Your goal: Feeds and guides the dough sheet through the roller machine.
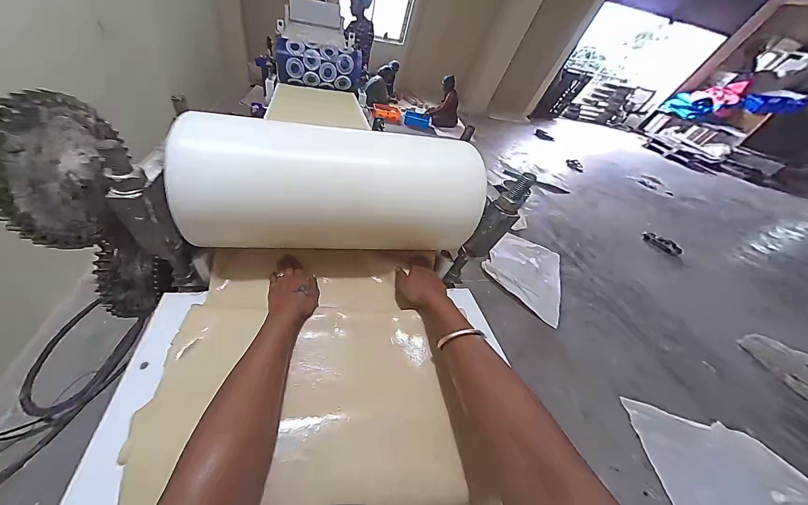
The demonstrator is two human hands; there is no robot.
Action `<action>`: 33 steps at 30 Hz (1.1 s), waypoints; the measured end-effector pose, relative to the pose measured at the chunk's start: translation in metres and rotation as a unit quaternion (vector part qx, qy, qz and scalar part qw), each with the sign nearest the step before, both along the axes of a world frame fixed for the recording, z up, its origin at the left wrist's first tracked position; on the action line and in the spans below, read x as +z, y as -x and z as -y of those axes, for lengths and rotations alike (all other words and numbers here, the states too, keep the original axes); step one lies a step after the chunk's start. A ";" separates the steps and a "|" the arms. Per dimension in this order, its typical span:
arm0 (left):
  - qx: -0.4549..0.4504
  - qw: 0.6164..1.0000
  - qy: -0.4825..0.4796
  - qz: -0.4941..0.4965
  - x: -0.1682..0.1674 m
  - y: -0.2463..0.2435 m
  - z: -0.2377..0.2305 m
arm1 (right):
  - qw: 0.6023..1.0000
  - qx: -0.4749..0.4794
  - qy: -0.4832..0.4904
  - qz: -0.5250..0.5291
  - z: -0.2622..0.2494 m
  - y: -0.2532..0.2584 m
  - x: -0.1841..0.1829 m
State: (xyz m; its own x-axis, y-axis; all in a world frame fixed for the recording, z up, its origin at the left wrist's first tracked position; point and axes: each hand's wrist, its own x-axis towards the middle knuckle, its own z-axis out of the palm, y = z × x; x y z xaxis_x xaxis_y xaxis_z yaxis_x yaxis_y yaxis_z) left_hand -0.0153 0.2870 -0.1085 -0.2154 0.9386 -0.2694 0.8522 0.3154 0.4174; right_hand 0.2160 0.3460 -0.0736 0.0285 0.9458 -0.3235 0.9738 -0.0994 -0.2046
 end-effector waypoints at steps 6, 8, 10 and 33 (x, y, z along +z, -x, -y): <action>0.015 0.999 0.045 -0.016 -0.010 -0.006 -0.018 | 0.997 -0.024 -0.068 0.000 -0.005 0.006 -0.027; 0.027 0.999 0.019 -0.014 -0.019 -0.005 -0.020 | 0.997 -0.036 -0.061 -0.010 -0.011 0.003 -0.030; 0.044 0.999 -0.006 0.005 -0.027 -0.002 -0.021 | 0.998 -0.039 -0.042 -0.030 -0.016 0.001 -0.034; -0.089 0.996 0.000 -0.033 -0.011 -0.096 -0.049 | 0.998 -0.036 -0.032 -0.027 -0.040 0.017 -0.033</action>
State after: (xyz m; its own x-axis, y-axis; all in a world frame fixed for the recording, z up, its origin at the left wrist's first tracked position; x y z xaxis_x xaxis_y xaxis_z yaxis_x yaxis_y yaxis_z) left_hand 0.0812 0.3358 -0.1194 -0.0636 0.9636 -0.2598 0.9201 0.1574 0.3586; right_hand 0.1990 0.3858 -0.1061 0.0817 0.9609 -0.2644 0.9522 -0.1537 -0.2640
